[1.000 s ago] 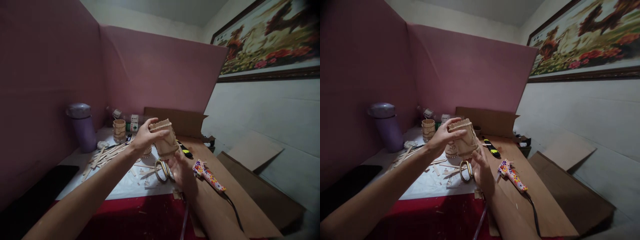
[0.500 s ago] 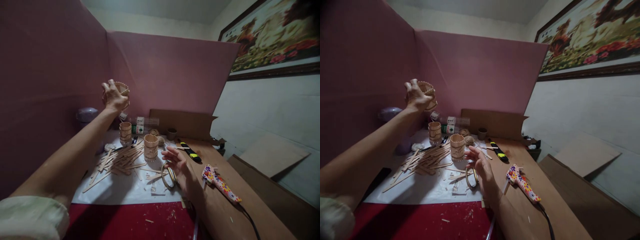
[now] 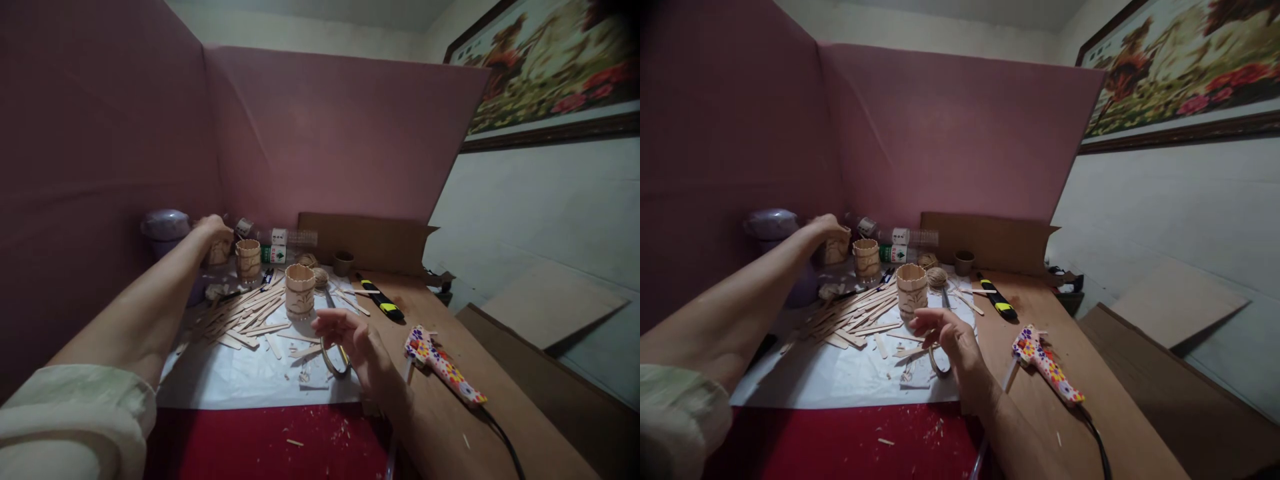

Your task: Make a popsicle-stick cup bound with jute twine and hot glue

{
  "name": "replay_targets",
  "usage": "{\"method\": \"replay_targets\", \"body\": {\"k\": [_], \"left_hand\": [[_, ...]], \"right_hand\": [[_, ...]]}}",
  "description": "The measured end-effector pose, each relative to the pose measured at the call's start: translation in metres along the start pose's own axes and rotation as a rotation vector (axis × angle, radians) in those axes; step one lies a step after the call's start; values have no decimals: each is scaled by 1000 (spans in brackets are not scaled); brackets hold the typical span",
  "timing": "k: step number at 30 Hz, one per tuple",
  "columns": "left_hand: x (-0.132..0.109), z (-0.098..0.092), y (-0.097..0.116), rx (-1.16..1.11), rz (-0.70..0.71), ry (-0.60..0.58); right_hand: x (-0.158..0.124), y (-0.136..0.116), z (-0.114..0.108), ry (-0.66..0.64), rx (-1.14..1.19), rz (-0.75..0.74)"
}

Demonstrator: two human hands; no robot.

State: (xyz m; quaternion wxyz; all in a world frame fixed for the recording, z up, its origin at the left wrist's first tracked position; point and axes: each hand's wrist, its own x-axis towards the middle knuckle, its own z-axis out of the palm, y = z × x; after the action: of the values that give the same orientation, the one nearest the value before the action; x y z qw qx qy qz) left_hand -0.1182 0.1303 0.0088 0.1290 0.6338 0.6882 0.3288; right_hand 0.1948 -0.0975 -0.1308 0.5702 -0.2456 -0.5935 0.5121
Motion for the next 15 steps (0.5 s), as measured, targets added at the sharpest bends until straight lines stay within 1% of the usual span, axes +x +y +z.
{"method": "replay_targets", "body": {"k": [3,6,10,13,15], "left_hand": [[-6,-1,1,174,-144,-57],[-10,3,6,214,-174,-131],[-11,8,10,153,-164,-165],[-12,11,10,34,-107,-131],[-12,12,8,-103,-26,-87]], "right_hand": [[0,1,-1,5,-12,-4],[-1,-1,-1,3,-19,5],[-1,-2,1,-4,-12,16],[0,-2,2,-4,-9,24],[1,-2,2,-7,-12,23]]}}
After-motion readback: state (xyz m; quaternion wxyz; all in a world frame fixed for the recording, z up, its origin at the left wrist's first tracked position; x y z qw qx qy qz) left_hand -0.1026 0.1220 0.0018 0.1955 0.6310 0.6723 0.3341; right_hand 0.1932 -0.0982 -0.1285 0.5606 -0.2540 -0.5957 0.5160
